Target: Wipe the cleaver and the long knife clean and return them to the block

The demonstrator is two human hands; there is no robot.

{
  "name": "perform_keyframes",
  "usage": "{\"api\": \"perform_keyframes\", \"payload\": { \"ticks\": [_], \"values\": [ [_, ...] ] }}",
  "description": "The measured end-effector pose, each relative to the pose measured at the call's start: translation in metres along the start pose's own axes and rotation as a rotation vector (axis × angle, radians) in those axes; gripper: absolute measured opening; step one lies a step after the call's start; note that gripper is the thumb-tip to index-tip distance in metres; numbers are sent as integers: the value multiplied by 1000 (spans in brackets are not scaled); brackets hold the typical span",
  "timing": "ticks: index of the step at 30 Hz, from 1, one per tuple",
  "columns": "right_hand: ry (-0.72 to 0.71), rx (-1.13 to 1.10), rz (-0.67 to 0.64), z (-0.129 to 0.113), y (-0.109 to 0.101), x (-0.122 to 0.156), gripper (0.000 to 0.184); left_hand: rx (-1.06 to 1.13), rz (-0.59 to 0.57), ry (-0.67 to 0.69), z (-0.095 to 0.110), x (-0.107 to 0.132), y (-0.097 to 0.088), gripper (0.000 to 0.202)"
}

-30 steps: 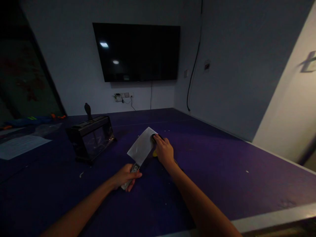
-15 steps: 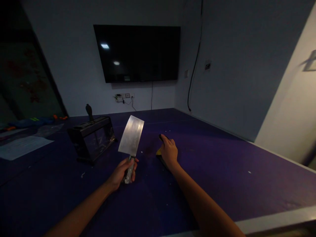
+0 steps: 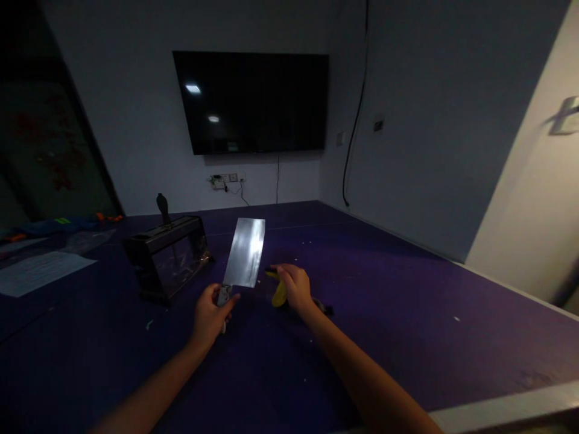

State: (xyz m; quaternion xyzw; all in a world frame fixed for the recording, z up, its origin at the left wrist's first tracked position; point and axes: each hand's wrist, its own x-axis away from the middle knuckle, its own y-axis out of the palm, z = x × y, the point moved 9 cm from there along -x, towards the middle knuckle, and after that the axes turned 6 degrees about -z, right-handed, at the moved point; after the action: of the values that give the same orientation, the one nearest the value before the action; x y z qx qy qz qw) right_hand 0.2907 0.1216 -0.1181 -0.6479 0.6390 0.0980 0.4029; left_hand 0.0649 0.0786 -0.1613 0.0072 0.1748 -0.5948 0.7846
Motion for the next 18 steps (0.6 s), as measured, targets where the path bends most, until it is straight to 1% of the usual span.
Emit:
{"api": "perform_keyframes", "payload": {
  "ticks": [2, 5, 7, 9, 11, 13, 16, 18],
  "values": [
    [62, -97, -56, 1, 12, -2, 42, -63, 23, 33, 1, 1, -1, 39],
    [140, -193, -111, 1, 27, -2, 42, -112, 33, 76, 3, 2, 0, 36],
    [173, -303, -112, 0, 33, -2, 38, -97, 14, 71, 3, 3, 3, 36],
    [214, -442, -94, 1, 36, -1, 36, -46, -34, 28, -1, 3, 8, 39],
    [269, -558, -77, 4, 37, 2, 34, 42, -104, -51, -6, 4, 16, 44],
    [324, -614, -57, 7, 37, 4, 33, 157, -200, -169, -14, 8, 27, 49],
    [372, -620, -21, 8, 34, 7, 32, 285, -408, -344, -22, 18, 49, 49],
    [377, -624, -13, 7, 33, 7, 32, 331, -537, -401, -24, 25, 62, 50]
  ]
}}
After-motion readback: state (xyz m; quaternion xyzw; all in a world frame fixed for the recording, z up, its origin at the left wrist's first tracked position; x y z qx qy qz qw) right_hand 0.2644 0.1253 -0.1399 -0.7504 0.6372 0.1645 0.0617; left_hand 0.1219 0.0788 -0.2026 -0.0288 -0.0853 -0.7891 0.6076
